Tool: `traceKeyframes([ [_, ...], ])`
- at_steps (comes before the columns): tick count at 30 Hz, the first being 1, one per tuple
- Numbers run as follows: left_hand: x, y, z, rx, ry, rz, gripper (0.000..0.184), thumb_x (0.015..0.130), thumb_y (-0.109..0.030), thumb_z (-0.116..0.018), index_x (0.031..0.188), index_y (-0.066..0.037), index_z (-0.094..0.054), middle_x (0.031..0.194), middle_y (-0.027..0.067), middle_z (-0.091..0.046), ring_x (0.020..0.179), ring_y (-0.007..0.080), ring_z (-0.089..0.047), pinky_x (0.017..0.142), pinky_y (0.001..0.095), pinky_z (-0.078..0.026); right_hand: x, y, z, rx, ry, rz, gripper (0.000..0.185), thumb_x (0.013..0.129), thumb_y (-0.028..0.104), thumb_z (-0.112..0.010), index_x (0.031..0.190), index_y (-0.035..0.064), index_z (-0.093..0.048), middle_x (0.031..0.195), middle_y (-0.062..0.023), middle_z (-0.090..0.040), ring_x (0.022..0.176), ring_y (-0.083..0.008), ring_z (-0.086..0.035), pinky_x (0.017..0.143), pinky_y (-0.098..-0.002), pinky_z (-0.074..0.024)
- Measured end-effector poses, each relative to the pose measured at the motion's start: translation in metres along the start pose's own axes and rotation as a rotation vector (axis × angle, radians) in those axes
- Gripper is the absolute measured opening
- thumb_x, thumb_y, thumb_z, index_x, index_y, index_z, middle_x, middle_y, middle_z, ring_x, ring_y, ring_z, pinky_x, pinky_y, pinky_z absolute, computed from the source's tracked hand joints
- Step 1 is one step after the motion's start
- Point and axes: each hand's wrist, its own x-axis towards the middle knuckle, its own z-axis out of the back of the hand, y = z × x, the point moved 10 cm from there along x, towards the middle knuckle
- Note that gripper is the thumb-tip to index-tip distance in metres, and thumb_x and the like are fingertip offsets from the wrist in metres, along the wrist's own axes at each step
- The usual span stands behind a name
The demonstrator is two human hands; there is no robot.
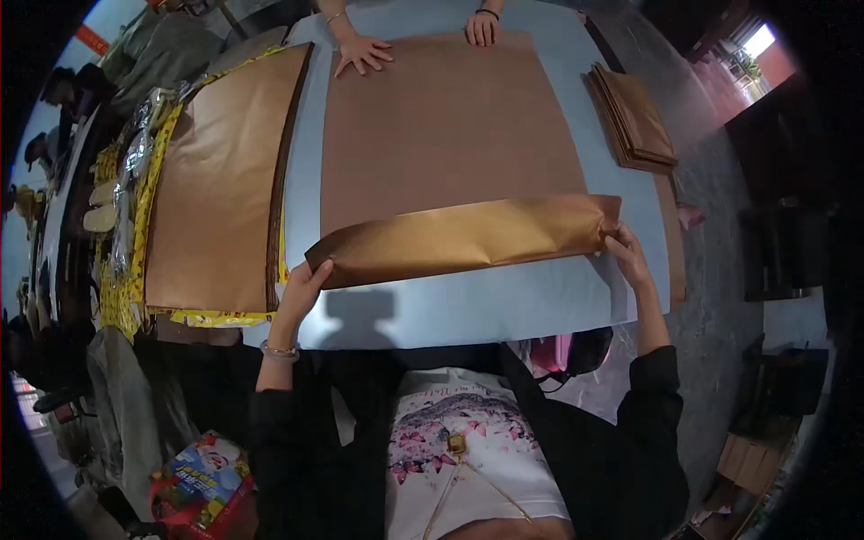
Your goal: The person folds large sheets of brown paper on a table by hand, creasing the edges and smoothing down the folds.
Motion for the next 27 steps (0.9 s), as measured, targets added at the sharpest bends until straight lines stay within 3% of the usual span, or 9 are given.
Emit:
traceKeyframes([
  [3,-0.011,-0.027,-0.009,-0.071,0.047,-0.045,0.034,0.091,-0.025,-0.050,0.112,0.002,-0.054,0.100,0.0036,-0.060,0.091,0.0107,-0.053,0.082,0.0256,-0.042,-0.008,-0.012,-0.006,-0.026,0.018,-0.011,0.028,0.084,0.022,-0.059,0.105,0.0037,-0.055,0.089,0.0023,-0.053,0.082,-0.0078,-0.048,0.072,-0.0228,-0.0383],
  [9,-0.022,-0.047,-0.009,0.082,0.024,-0.119,0.037,0.092,-0.025,-0.049,0.115,0.004,-0.051,0.103,0.0056,-0.060,0.095,0.0119,-0.053,0.084,0.0266,-0.042,-0.018,-0.002,-0.014,-0.103,-0.066,0.042,0.024,0.087,0.024,-0.057,0.099,0.0031,-0.056,0.081,0.0033,-0.054,0.074,-0.0077,-0.048,0.068,-0.0223,-0.0395],
  [10,-0.021,-0.049,-0.011,-0.025,0.031,-0.185,0.036,0.092,-0.026,-0.048,0.113,0.004,-0.052,0.102,0.0054,-0.061,0.093,0.0121,-0.053,0.083,0.0269,-0.042,-0.018,-0.002,-0.021,-0.096,-0.041,0.041,0.024,0.087,0.024,-0.057,0.099,0.0031,-0.056,0.081,0.0033,-0.054,0.074,-0.0077,-0.048,0.068,-0.0223,-0.0395],
  [13,-0.023,-0.033,-0.007,0.129,0.067,-0.066,0.035,0.091,-0.027,-0.049,0.107,0.004,-0.055,0.094,0.0048,-0.062,0.086,0.0115,-0.053,0.079,0.0270,-0.043,-0.017,-0.019,-0.010,-0.155,-0.102,0.014,0.023,0.087,0.026,-0.058,0.092,0.0042,-0.057,0.078,0.0042,-0.053,0.071,-0.0069,-0.046,0.064,-0.0216,-0.0379],
  [16,-0.027,-0.034,-0.008,0.028,0.063,-0.153,0.035,0.091,-0.028,-0.049,0.106,0.004,-0.055,0.093,0.0052,-0.062,0.086,0.0114,-0.053,0.078,0.0270,-0.043,-0.020,-0.028,-0.006,-0.201,-0.062,0.046,0.022,0.087,0.026,-0.057,0.092,0.0049,-0.057,0.077,0.0045,-0.052,0.070,-0.0067,-0.046,0.063,-0.0209,-0.0373],
  [18,-0.027,-0.011,-0.005,0.081,0.066,-0.073,0.037,0.091,-0.029,-0.050,0.107,0.004,-0.055,0.095,0.0050,-0.062,0.088,0.0119,-0.053,0.079,0.0272,-0.043,-0.025,-0.034,-0.005,-0.208,-0.044,0.017,0.022,0.087,0.026,-0.057,0.091,0.0047,-0.056,0.077,0.0045,-0.052,0.070,-0.0066,-0.046,0.062,-0.0209,-0.0374],
  [22,-0.045,-0.035,-0.009,0.033,0.004,-0.221,0.038,0.090,-0.029,-0.051,0.108,0.003,-0.055,0.096,0.0052,-0.064,0.089,0.0132,-0.055,0.080,0.0282,-0.043,-0.041,-0.025,-0.011,-0.204,-0.088,-0.001,0.022,0.087,0.026,-0.058,0.089,0.0043,-0.056,0.075,0.0038,-0.052,0.069,-0.0067,-0.046,0.062,-0.0214,-0.0380],
  [25,-0.051,-0.010,-0.003,0.183,0.039,-0.044,0.037,0.089,-0.029,-0.052,0.110,0.002,-0.056,0.097,0.0058,-0.064,0.091,0.0126,-0.056,0.081,0.0278,-0.043,-0.053,-0.033,-0.010,-0.159,-0.098,-0.029,0.020,0.087,0.024,-0.057,0.091,0.0036,-0.055,0.075,0.0033,-0.052,0.069,-0.0068,-0.046,0.063,-0.0215,-0.0386],
  [27,-0.058,0.006,-0.002,0.285,0.065,0.066,0.031,0.089,-0.026,-0.053,0.087,0.004,-0.059,0.066,0.0007,-0.055,0.063,0.0073,-0.044,0.057,0.0251,-0.040,-0.064,-0.043,-0.008,-0.163,-0.064,-0.065,0.020,0.087,0.023,-0.057,0.092,0.0034,-0.055,0.076,0.0032,-0.052,0.071,-0.0069,-0.047,0.064,-0.0215,-0.0388],
])
